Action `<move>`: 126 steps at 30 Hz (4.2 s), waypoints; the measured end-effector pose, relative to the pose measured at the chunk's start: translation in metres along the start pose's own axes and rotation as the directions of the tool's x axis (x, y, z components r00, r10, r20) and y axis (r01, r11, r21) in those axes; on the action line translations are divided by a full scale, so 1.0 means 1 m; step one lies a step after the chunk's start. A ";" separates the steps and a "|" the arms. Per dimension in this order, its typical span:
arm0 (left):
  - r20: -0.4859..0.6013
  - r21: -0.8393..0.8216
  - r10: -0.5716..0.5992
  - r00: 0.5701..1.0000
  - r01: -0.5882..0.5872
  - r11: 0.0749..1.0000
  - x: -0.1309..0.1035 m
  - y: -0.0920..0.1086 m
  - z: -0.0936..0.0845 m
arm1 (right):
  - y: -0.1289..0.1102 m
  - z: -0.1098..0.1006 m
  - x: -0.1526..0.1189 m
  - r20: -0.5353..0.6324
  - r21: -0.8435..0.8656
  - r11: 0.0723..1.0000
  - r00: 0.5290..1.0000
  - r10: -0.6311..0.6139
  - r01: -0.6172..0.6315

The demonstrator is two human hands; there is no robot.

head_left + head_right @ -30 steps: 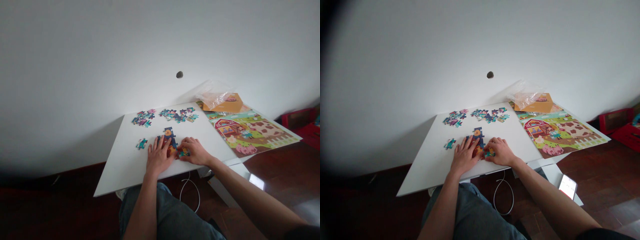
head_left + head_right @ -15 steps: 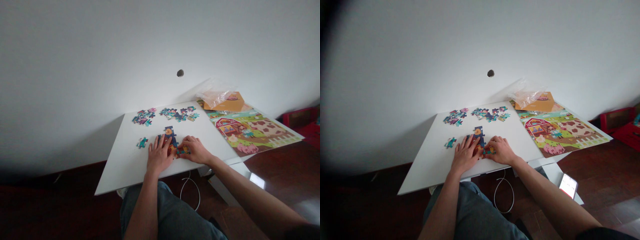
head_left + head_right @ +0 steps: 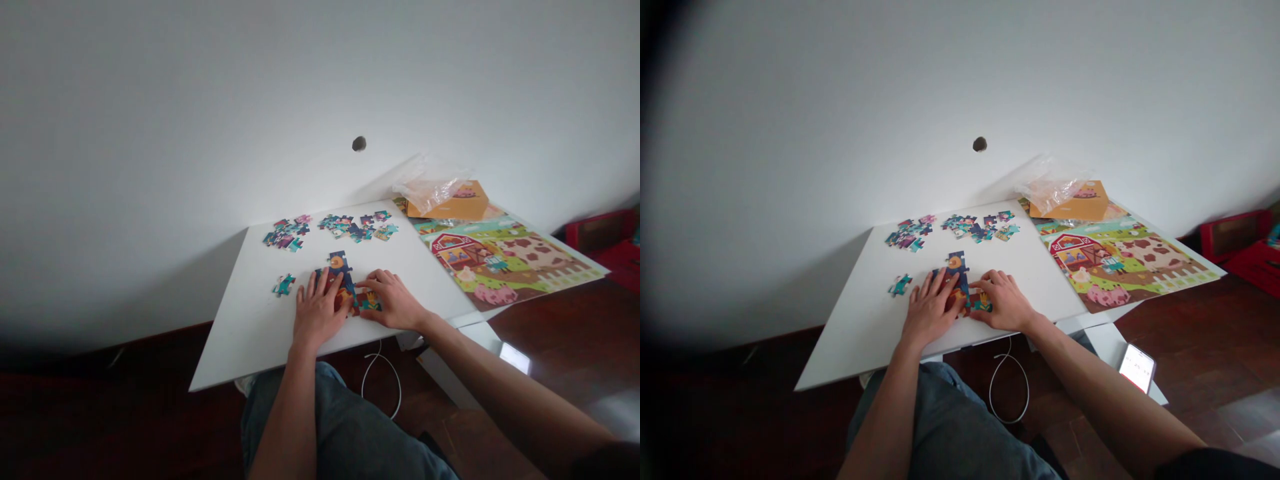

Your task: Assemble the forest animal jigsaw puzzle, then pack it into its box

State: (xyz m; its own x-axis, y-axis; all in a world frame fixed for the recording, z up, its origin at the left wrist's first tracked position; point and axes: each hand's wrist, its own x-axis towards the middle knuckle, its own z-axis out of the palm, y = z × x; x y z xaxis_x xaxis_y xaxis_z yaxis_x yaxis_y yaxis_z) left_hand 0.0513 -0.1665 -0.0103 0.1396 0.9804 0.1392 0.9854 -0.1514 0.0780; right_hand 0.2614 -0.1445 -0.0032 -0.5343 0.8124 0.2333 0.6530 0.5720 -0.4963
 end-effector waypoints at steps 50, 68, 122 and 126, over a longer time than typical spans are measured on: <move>-0.100 -0.102 -0.082 0.992 0.072 0.992 -0.004 0.001 0.002 | 0.150 -0.065 0.204 -0.163 -0.378 0.746 0.833 0.529 -0.548; -0.072 -0.077 -0.068 0.995 0.063 0.995 0.000 -0.003 0.001 | 0.017 -0.003 0.000 -0.119 0.119 0.987 0.988 -0.094 0.108; -0.096 -0.164 -0.073 0.993 0.057 0.985 -0.001 -0.007 0.002 | -0.008 -0.001 -0.023 -0.019 -0.142 0.986 0.996 0.089 -0.091; -0.096 -0.176 -0.068 0.993 0.051 0.983 0.000 -0.010 0.002 | -0.001 -0.009 -0.020 0.018 -0.126 0.989 0.997 0.074 -0.071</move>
State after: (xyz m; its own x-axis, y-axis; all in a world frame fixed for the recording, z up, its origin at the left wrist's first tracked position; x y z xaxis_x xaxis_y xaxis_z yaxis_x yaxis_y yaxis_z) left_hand 0.0420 -0.1652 -0.0135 0.0620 0.9717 0.2280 0.9587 -0.1216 0.2573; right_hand 0.2760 -0.1601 0.0002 -0.4946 0.8501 0.1808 0.7516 0.5228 -0.4021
